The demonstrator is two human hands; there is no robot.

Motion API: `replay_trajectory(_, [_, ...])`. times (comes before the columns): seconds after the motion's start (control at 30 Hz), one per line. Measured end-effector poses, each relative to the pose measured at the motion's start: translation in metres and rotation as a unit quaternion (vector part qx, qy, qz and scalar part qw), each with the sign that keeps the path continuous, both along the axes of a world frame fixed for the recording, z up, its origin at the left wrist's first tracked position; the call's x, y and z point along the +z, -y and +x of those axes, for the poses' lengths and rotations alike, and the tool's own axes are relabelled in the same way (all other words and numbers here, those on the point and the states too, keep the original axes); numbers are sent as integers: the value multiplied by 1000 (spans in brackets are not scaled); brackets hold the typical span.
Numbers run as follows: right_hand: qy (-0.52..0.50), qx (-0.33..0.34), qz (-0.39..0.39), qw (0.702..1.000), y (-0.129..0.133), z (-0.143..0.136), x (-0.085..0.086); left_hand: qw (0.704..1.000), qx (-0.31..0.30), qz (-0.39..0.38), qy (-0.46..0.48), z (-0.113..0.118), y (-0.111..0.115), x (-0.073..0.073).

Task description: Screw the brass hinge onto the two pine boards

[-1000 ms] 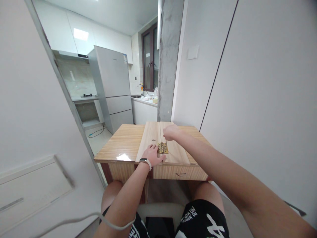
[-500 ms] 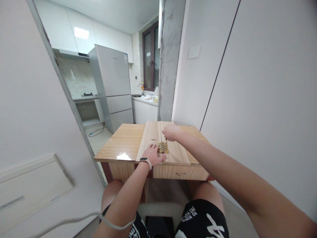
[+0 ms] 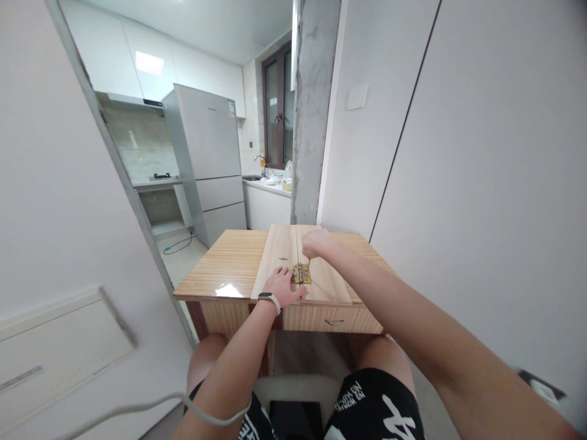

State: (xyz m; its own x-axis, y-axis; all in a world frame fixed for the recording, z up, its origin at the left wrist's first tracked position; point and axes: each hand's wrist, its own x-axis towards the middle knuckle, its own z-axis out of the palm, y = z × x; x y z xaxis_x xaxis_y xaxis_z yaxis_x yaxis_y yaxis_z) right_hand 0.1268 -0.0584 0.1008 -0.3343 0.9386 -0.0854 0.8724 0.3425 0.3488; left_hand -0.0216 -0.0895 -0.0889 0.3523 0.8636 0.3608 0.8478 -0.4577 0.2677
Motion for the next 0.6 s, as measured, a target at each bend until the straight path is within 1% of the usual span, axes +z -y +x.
replay_trajectory(0.1, [32, 3, -13, 999, 9, 2, 0, 1000, -3, 1, 0, 0, 0, 0])
replay_trajectory(0.17, [48, 31, -13, 998, 15, 5, 0, 1000, -2, -1, -1, -1, 0, 0])
replay_trajectory(0.3, [63, 109, 28, 992, 20, 13, -2, 1000, 0, -4, -1, -1, -1, -1])
replay_trajectory(0.37, [68, 127, 40, 989, 20, 16, -2, 1000, -3, -2, -1, -1, -1, -2])
replay_trajectory(0.6, [76, 106, 29, 991, 13, 16, -4, 1000, -5, 9, -7, -1, -2, -4])
